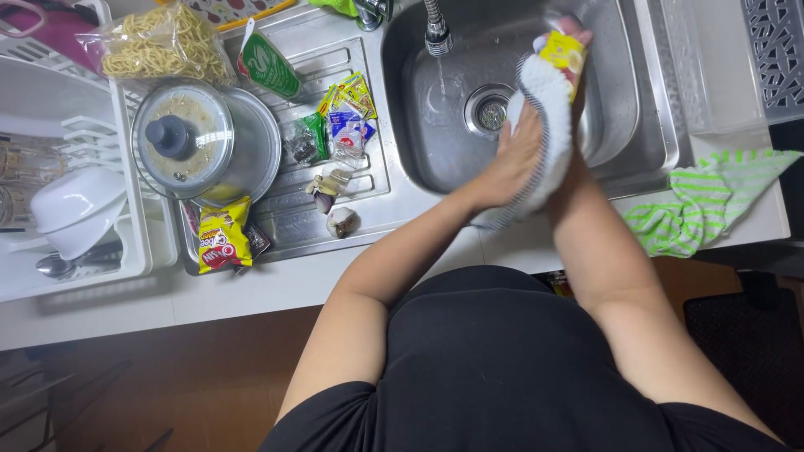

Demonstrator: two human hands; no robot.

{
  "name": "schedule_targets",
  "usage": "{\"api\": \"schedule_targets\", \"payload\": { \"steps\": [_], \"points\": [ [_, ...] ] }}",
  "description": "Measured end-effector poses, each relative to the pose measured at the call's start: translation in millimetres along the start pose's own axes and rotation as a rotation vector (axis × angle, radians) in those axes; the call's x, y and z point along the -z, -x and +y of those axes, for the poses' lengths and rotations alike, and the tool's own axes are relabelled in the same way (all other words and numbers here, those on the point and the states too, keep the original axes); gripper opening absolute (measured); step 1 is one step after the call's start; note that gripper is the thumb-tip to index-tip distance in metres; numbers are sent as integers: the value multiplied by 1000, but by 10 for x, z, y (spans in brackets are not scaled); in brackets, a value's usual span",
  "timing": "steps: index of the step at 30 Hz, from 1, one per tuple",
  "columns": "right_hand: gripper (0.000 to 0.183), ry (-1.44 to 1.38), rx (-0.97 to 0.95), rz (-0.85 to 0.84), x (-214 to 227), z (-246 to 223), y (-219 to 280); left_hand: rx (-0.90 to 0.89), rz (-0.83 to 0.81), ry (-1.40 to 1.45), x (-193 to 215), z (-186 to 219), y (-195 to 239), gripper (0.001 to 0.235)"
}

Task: The person stands at a kitchen sink and washes various packaged food items and vegetables. They rinse a yellow packet of oyster sauce, a small white packet, and a yellow packet of magic sauce under running water, then wipe them dry with a cloth. The person also washes garlic cloves and ginger pieces by hand under the tap.

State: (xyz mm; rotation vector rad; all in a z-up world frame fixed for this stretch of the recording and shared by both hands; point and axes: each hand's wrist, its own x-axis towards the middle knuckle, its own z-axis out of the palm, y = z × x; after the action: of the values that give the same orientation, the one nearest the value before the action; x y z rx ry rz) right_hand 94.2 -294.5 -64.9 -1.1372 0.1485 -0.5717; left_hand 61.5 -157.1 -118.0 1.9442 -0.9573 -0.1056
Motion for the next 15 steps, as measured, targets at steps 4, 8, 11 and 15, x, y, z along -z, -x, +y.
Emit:
{"api": "schedule_targets", "payload": {
  "steps": [4,8,11,15],
  "points": [
    [63,-443,-313,-407,-181,14,353,99,153,-180,117,310,-337,65],
    [67,-638,-413,-417,-28,405,213,240,307,-367,118,259,-619,60],
    [66,-624,-423,-399,61,431,190,297,81,-535,273,736,-536,63],
    [65,-601,-437,-378,210,544,130,259,-188,-663,634,1157,-600,70]
  ]
}}
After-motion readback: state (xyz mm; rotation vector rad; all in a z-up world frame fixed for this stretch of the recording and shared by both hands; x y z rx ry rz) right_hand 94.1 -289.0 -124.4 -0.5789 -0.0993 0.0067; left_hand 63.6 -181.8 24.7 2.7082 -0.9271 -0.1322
